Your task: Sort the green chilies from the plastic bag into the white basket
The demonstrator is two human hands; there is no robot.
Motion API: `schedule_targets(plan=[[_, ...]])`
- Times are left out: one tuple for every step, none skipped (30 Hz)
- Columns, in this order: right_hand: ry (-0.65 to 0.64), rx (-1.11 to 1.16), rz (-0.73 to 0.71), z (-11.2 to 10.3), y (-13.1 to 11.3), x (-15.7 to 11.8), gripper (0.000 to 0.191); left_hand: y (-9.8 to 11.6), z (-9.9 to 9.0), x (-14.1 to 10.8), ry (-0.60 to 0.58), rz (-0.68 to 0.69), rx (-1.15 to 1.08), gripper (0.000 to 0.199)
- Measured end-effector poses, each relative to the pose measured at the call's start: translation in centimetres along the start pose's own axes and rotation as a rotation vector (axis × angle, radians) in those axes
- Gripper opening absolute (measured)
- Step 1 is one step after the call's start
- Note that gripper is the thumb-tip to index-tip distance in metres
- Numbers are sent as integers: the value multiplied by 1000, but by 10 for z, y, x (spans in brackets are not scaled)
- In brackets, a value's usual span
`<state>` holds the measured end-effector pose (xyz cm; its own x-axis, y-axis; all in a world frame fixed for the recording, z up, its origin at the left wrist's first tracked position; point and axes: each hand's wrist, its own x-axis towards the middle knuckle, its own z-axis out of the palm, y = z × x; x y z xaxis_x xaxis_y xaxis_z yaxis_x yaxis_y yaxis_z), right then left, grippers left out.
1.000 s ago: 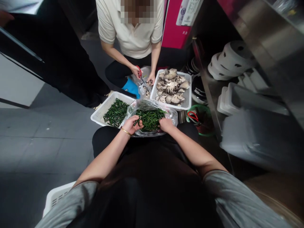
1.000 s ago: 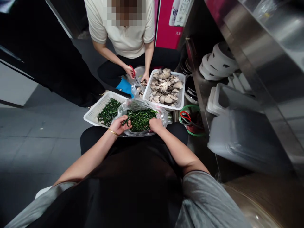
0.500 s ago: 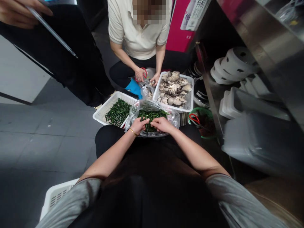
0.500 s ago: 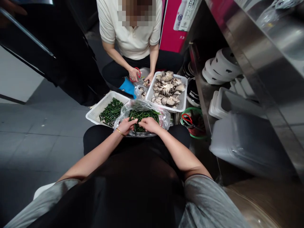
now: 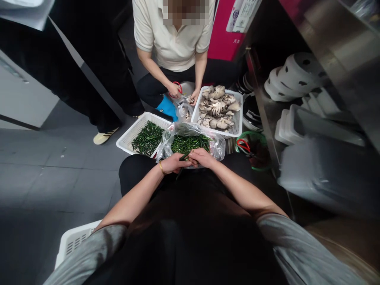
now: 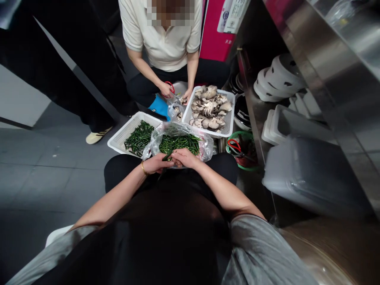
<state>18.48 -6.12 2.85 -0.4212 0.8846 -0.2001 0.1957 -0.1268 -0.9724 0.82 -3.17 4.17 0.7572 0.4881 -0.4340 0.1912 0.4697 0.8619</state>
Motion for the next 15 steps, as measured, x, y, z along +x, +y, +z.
schedule_targets(plan=[[88,110,11,0,6,2,50,2,1,-2,-19,10,-24,35],[203,197,29,-2,12,4,51,4,2,-4,-36,25,-39,36],[325,247,59,-6,17,7,52,6,3,-6,-48,49,-56,37],[421,251,103,-13,22,10,52,9,2,-7,-44,84,-87,37],[476,196,154,-21,27,12,51,12,1,-8,-30,127,-141,38],[478,70,203,-29,31,14,48,14,-2,-8,-5,173,-215,38],[431,-124,239,-36,34,14,42,15,-6,-8,31,217,-302,38],[352,-363,255,-40,36,14,36,16,-11,-8,70,249,-387,39],[252,-615,251,-42,39,14,34,15,-16,-7,108,260,-455,39],[137,-848,231,-41,40,14,34,14,-21,-6,145,252,-499,40],[28,-1038,202,-38,41,14,33,12,-27,-5,181,230,-522,39],[-68,-1169,174,-35,41,15,30,9,-32,-4,213,203,-531,37],[-129,-1242,150,-32,40,18,27,7,-36,-3,234,182,-533,34],[-139,-1268,130,-30,39,21,25,4,-39,-2,243,171,-532,30],[-97,-1257,113,-30,35,25,24,2,-40,0,241,165,-531,27]])
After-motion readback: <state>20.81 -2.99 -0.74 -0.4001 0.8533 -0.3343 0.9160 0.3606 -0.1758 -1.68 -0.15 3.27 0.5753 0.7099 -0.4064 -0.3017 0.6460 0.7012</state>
